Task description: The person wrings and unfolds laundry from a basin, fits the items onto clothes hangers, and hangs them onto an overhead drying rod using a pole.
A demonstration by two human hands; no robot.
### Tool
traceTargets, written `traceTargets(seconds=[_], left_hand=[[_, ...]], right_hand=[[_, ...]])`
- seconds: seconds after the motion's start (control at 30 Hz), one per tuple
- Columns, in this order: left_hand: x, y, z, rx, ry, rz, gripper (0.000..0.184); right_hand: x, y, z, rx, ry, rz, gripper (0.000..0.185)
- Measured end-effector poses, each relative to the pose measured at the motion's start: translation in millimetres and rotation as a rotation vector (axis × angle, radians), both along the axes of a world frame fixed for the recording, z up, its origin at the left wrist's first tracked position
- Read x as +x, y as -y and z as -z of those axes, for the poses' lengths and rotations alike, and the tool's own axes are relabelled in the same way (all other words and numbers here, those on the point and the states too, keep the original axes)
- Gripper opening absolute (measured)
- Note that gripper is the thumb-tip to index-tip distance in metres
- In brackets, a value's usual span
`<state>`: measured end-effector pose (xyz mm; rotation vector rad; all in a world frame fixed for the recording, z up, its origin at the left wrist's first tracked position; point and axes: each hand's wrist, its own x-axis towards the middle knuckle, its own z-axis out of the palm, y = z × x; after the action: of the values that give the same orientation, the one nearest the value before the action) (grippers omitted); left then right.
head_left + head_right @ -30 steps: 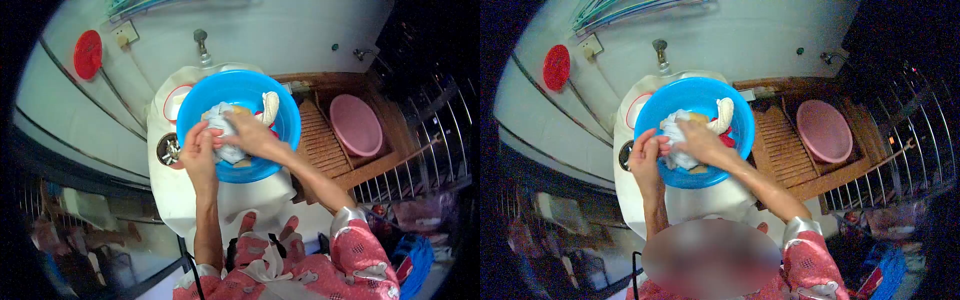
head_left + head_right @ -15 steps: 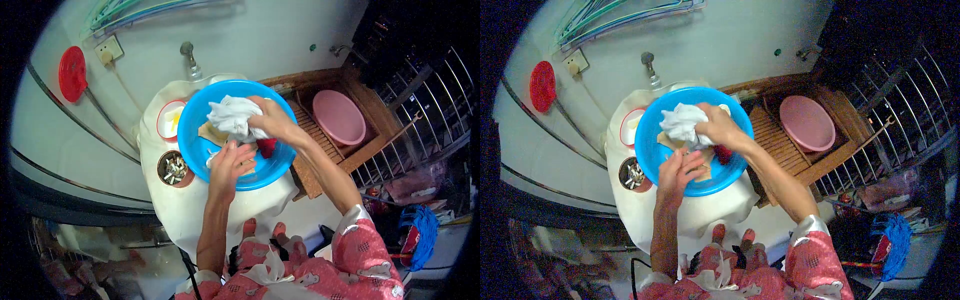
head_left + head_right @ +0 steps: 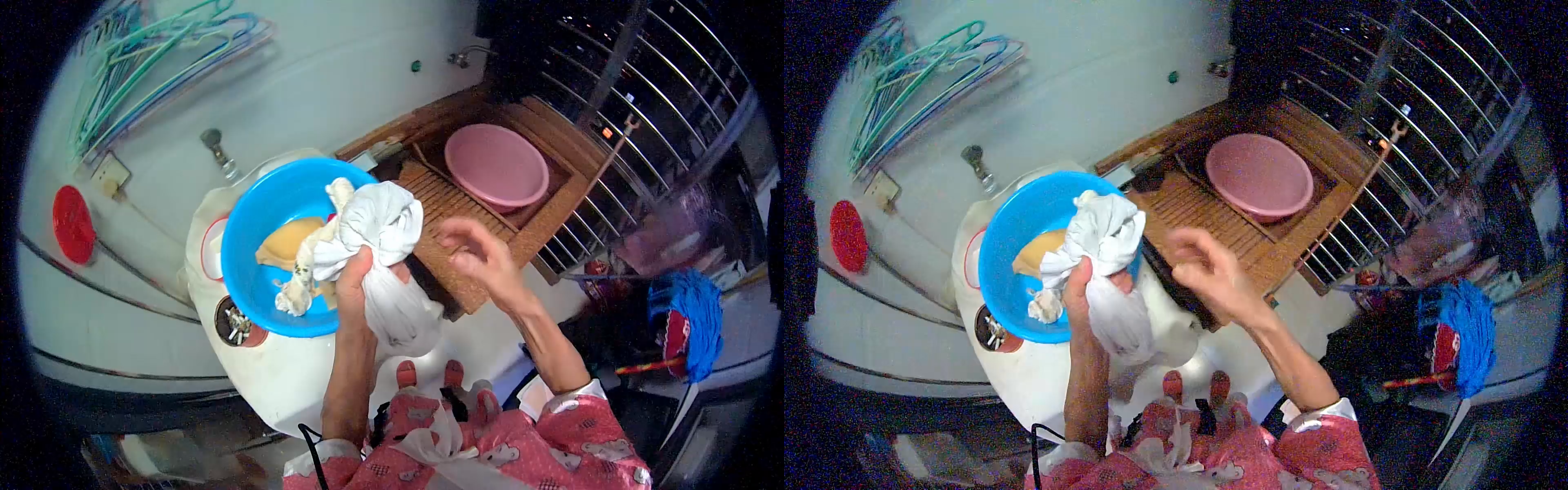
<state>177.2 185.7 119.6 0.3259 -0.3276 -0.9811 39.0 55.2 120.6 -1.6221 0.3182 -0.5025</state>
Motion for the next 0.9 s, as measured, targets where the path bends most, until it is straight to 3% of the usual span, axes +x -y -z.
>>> traceTargets(seconds=[0.07,0.1,0.17,0.2,0.3,0.33,0.43,0.47,0.57,0.6,0.7,0.77,0.9], left_hand=[[-26.6,11.3,-17.3,0.091,-0.088,0.0,0.054],[-34.0,17.9,-5.8,0.046,-0.123,0.192,0.051],[-53.0,25.6,28.6,-0.035,-0.214,0.579,0.046],[-73.2,29.0,27.8,0.071,-0.225,0.61,0.042],[-82.3,27.2,34.2,0.136,-0.09,0.761,0.044],[-80.4,29.1,44.4,0.202,-0.077,0.875,0.046],[-85.7,25.6,53.6,0.455,-0.042,0.803,0.049],[-83.4,26.8,61.4,0.339,-0.003,0.855,0.045],[-98.8,38.4,14.9,0.436,0.744,0.579,0.042],[-104.7,48.4,9.2,0.409,0.819,0.476,0.036],[-108.8,78.7,0.1,0.534,1.094,0.375,0.043],[-110.1,101.3,20.4,0.595,1.218,0.193,0.025],[-109.2,145.7,92.2,0.687,1.581,-0.125,0.023]], right_hand=[[-4.6,4.5,5.0,0.371,0.229,-0.12,0.089],[-3.3,4.8,5.6,0.549,0.355,-0.176,0.098],[0.4,6.4,-4.5,0.603,0.423,-0.325,0.118],[1.3,15.6,-4.3,0.673,0.444,-0.481,0.118],[-18.4,30.9,-18.1,0.462,0.313,-0.747,0.096],[-27.2,32.5,-25.5,0.246,0.261,-0.664,0.074],[-44.6,24.7,-39.6,0.138,0.194,-0.405,0.052],[-47.1,16.2,-42.3,0.211,0.287,-0.256,0.037],[-53.4,22.2,-41.1,0.459,0.333,-0.293,0.031],[-52.9,23.0,-42.0,0.489,0.368,-0.252,0.033],[-45.0,61.6,-20.6,0.481,0.231,-0.102,0.041],[-39.2,70.4,-16.4,0.192,0.045,0.117,0.045],[-27.9,98.4,22.4,-0.083,-0.129,0.403,0.043]])
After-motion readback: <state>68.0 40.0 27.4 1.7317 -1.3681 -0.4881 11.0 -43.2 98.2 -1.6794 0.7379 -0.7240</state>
